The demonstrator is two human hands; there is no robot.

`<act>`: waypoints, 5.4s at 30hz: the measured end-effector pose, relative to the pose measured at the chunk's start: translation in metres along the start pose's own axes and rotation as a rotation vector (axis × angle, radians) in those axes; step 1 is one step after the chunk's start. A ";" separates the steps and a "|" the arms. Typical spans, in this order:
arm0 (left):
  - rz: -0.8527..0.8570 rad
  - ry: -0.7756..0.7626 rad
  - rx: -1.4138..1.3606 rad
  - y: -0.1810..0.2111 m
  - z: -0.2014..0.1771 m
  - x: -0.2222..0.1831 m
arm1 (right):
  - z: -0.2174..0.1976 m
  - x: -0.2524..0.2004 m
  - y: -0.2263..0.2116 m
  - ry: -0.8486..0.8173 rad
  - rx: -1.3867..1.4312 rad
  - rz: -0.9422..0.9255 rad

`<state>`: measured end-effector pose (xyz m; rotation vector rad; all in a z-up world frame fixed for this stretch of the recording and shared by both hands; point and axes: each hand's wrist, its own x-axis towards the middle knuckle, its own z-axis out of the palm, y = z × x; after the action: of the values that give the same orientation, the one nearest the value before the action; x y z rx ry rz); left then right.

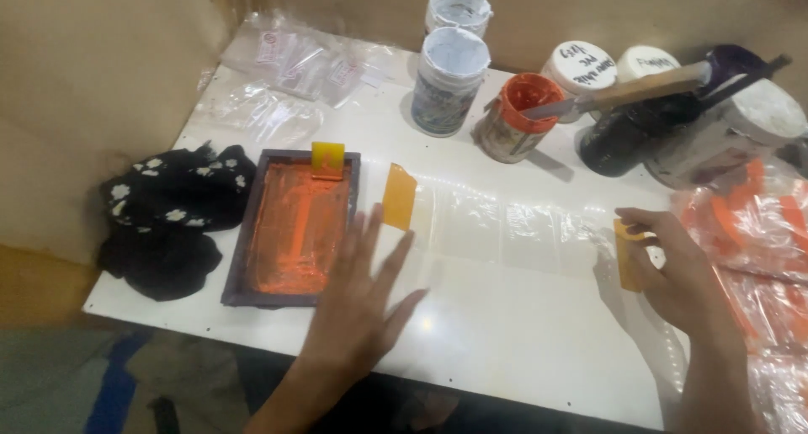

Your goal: Screen printing orange ink onto small plastic strips using a handheld frame and squeegee, then organizing the printed items.

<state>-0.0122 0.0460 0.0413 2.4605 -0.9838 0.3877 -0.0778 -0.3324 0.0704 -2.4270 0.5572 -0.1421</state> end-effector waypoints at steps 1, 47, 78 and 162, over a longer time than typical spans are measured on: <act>-0.013 0.004 0.010 -0.014 -0.011 -0.011 | 0.002 0.000 0.000 -0.010 0.003 -0.013; -0.371 0.161 -0.036 -0.043 -0.001 -0.020 | 0.047 0.001 -0.001 -0.082 -0.126 -0.398; -0.397 0.070 0.034 -0.026 0.040 0.009 | 0.045 -0.001 -0.010 -0.151 -0.141 -0.350; -0.162 0.102 0.586 -0.041 0.084 -0.004 | 0.141 0.009 -0.113 -0.295 -0.285 -1.035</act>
<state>0.0209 0.0320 -0.0449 2.9707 -0.6865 0.8347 0.0031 -0.1768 0.0270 -2.6966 -0.8927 -0.1270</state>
